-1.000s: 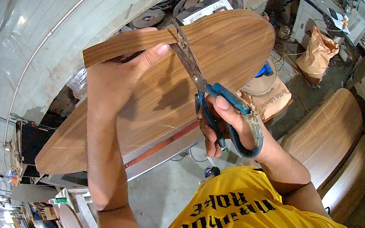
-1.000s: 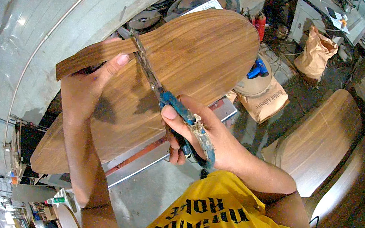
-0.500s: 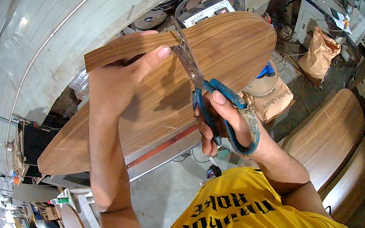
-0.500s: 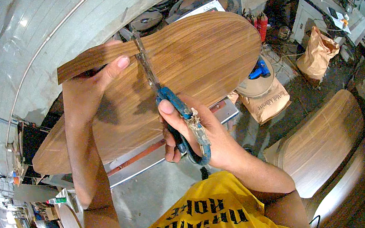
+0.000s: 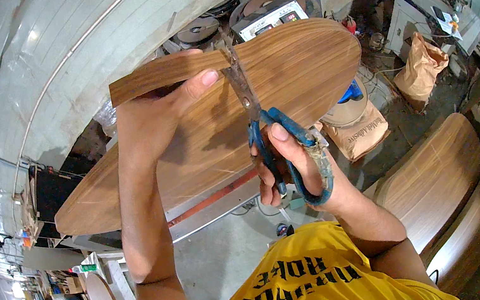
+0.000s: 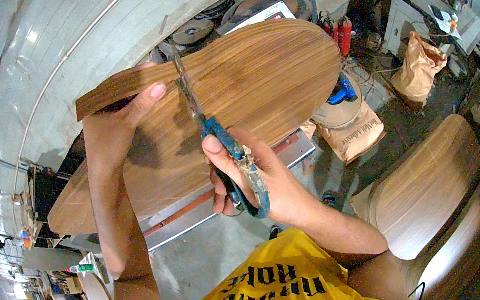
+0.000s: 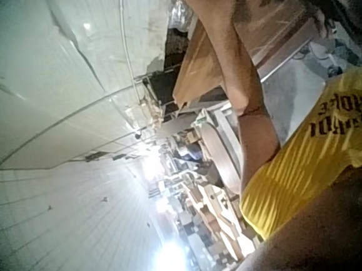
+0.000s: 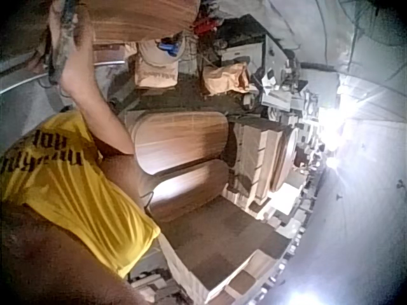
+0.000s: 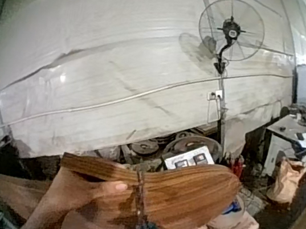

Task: The person trims excess edge material from a wooden panel using scissors, heats the edges with a heat gun, and then sands the perimeter by hand.

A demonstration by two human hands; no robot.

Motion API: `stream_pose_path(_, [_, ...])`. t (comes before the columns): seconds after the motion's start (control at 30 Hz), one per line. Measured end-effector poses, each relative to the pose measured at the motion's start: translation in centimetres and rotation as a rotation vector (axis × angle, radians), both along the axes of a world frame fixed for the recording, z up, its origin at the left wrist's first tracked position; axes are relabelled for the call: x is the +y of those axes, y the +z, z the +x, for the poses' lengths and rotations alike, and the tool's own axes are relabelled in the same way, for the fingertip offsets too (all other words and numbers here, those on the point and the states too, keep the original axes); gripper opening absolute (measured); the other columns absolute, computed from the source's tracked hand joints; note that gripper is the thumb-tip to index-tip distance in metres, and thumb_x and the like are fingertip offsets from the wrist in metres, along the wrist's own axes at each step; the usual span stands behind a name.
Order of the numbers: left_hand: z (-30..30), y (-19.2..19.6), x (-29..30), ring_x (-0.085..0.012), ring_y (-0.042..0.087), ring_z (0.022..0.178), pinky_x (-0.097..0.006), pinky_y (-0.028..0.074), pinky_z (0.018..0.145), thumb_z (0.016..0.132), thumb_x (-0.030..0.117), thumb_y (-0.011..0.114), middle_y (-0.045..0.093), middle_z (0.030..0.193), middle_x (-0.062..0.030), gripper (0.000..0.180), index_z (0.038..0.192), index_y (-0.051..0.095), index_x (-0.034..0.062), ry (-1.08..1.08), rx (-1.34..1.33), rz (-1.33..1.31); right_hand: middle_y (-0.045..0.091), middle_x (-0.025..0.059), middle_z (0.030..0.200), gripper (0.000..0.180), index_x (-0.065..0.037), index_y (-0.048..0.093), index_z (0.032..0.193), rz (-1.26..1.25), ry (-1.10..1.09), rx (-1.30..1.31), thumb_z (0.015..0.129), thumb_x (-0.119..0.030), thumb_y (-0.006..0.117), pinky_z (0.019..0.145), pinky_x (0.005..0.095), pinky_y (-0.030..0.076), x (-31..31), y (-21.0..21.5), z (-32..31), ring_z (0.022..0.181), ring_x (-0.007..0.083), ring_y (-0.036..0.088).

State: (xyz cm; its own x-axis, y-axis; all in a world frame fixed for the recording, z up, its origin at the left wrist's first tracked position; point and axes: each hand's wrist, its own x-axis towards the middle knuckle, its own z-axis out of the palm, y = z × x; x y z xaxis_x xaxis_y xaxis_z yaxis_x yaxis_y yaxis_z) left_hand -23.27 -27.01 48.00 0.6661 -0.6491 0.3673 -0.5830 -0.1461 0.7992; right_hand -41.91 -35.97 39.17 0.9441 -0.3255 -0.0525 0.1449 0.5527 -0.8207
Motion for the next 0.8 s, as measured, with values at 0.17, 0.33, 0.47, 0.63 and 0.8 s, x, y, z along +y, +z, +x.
stream_pose_path(0.17, [0.2,-0.3,0.1,-0.0145,0.070,0.096,-0.030,0.056,0.087,0.078,0.020,0.093,0.077,0.104,-0.0086,0.044,0.115,0.077,0.0009,-0.026,-0.021,-0.015,0.058,0.0036,0.070,0.049,-0.006,0.052,0.102,-0.014,0.006,-0.006,0.102,-0.054,0.061,0.051,0.0274,0.051,-0.1,-0.1,0.1,0.059,0.0177,0.066])
stream_pose_path(0.33, [-0.2,-0.3,0.2,-0.0116,0.068,0.093,-0.028,0.055,0.085,0.080,0.022,0.093,0.077,0.102,-0.0061,0.042,0.115,0.077,0.0032,-0.026,-0.016,0.008,0.058,0.0042,0.069,0.050,-0.005,0.051,0.103,-0.014,-0.003,0.010,0.102,-0.054,0.061,0.051,0.0275,0.051,-0.1,-0.2,0.1,0.059,0.0176,0.067])
stream_pose_path(0.47, [-0.3,-0.4,0.5,-0.0116,0.068,0.092,-0.028,0.055,0.085,0.080,0.022,0.092,0.077,0.101,-0.0052,0.041,0.114,0.078,0.0032,-0.018,-0.032,0.002,0.059,0.0045,0.068,0.050,-0.005,0.051,0.102,-0.033,-0.017,-0.006,0.102,-0.054,0.061,0.050,0.0277,0.051,0.2,-0.2,0.2,0.059,0.0177,0.067])
stream_pose_path(0.63, [-0.2,-0.6,0.4,-0.0115,0.068,0.092,-0.029,0.055,0.085,0.080,0.023,0.093,0.077,0.101,-0.0058,0.041,0.112,0.078,0.0023,0.008,-0.042,0.006,0.059,0.0045,0.065,0.049,-0.005,0.052,0.098,-0.050,-0.034,-0.026,0.102,-0.053,0.062,0.049,0.0275,0.050,0.2,-0.4,0.3,0.055,0.0173,0.066])
stream_pose_path(0.8, [-0.3,-0.5,0.5,-0.0115,0.069,0.093,-0.028,0.055,0.085,0.080,0.022,0.093,0.077,0.102,-0.0064,0.041,0.112,0.078,0.0015,0.006,-0.042,-0.004,0.058,0.0048,0.061,0.049,-0.005,0.052,0.095,-0.047,-0.030,0.028,0.102,-0.052,0.062,0.046,0.0273,0.051,0.2,0.9,-0.2,0.052,0.0167,0.065])
